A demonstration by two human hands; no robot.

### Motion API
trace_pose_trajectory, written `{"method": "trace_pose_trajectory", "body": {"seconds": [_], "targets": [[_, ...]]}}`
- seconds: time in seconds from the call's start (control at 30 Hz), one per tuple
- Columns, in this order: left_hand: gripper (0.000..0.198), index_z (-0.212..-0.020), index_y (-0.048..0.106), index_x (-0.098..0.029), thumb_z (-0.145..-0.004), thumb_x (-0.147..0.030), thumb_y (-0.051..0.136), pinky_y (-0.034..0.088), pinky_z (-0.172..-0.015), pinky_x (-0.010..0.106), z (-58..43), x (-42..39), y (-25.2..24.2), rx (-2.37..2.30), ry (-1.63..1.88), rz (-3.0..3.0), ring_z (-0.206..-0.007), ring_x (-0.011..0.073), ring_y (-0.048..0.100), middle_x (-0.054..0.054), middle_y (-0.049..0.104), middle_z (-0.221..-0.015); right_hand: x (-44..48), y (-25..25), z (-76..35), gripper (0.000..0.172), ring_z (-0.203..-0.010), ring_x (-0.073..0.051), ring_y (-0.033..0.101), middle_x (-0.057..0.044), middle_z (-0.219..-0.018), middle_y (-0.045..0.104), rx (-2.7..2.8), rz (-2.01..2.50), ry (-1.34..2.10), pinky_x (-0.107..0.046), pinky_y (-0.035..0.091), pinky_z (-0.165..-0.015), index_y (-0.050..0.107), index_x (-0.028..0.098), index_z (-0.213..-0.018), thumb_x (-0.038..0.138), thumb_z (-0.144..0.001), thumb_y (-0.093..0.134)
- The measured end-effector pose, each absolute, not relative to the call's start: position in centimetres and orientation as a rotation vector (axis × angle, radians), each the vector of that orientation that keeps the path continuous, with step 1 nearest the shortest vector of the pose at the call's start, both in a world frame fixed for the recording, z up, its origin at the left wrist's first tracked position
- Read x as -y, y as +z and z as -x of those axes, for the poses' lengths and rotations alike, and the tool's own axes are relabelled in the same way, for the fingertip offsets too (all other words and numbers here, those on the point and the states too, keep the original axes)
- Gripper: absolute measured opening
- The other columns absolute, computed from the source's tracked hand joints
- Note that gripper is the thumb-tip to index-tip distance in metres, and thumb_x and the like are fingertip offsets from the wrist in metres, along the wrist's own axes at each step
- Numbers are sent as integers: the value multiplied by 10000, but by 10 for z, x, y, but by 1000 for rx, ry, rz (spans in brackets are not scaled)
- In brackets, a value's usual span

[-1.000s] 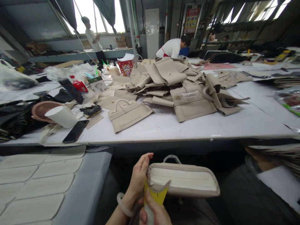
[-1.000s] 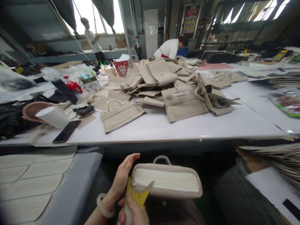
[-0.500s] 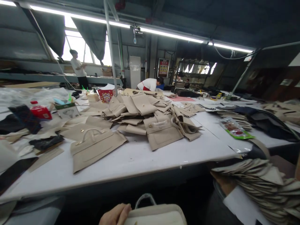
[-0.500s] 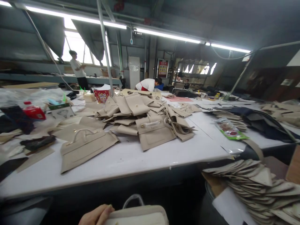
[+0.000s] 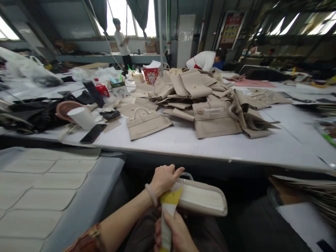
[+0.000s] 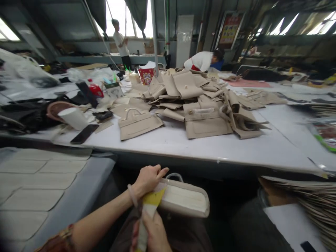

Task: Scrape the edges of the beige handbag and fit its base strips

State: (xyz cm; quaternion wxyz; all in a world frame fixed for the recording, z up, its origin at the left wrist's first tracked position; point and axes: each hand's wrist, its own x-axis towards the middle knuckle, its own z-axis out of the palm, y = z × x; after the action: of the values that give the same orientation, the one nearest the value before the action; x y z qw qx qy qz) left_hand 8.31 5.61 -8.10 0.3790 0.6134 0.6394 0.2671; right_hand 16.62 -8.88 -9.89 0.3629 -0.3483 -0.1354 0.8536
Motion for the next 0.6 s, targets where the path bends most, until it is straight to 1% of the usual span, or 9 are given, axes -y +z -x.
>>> {"method": "trace_pose_trajectory", "body": {"seconds": [0.07,0.13,0.17,0.23,0.3,0.33,0.37,0.47,0.6], "targets": [[698,-685,582,-184,-822,-826,342,476,-810,405,-70,-61,-85,-1571,755,-1393,-841,329,681,129,677,-701,82,-87,-187,665,-355,-87,431,52,-580,554,516,1024,2192,-214,403,-324,488,191,-969,722,-655,736],[863,-911,633,-127,-864,-808,104,521,-807,394,-55,-58,-87,-1485,848,-1233,-848,290,703,171,725,-853,61,-69,-215,599,-353,-63,380,38,-666,565,741,1159,2104,-187,337,-293,489,205,-958,745,-744,635],[897,-1052,613,-99,-880,-780,55,527,-850,391,-47,-52,-88,-1433,905,-1161,-917,277,703,193,725,-984,46,-60,-230,566,-362,-53,359,24,-727,580,883,1222,2009,-175,299,-292,498,211,-967,743,-793,578],[812,-1272,522,-95,-922,-737,166,480,-992,383,-35,-33,-91,-1285,1019,-1006,-1139,262,632,201,636,-1263,5,-46,-259,552,-355,-59,307,36,-633,521,1273,1394,1710,-177,234,-322,537,206,-978,733,-898,390],[670,-1370,466,-147,-930,-650,410,403,-1091,387,-27,-11,-98,-1112,1072,-874,-1295,267,515,164,519,-1426,-43,-42,-282,495,-488,-117,482,-16,-704,577,1770,1519,1165,-226,384,-454,584,191,-1072,587,-991,298],[637,-1391,457,-175,-910,-588,522,370,-1121,391,-26,-1,-102,-1043,1070,-853,-1336,273,469,143,476,-1470,-68,-43,-289,463,-631,-158,578,-48,-796,621,1973,1577,842,-263,458,-579,588,194,-1136,513,-1015,276],[632,-1403,452,-200,-886,-530,601,340,-1145,395,-25,8,-107,-1003,1057,-870,-1362,279,436,122,446,-1497,-90,-47,-293,412,-798,-204,618,-84,-915,644,2018,1610,729,-314,481,-716,585,191,-1190,452,-1015,319],[648,-1425,440,-254,-855,-460,670,273,-1186,400,-25,21,-118,-1056,996,-1048,-1379,279,409,75,442,-1505,-142,-63,-292,360,-1004,-294,578,-172,-1145,595,2061,1722,516,-411,433,-855,593,160,-1230,352,-987,410],[599,-1386,480,-274,-858,-509,638,280,-1187,409,-26,19,-121,-1226,949,-1157,-1371,290,415,46,506,-1452,-175,-83,-278,319,-1222,-320,445,-182,-1261,565,2147,1710,382,-441,325,-1016,608,162,-1229,275,-955,491]]}}
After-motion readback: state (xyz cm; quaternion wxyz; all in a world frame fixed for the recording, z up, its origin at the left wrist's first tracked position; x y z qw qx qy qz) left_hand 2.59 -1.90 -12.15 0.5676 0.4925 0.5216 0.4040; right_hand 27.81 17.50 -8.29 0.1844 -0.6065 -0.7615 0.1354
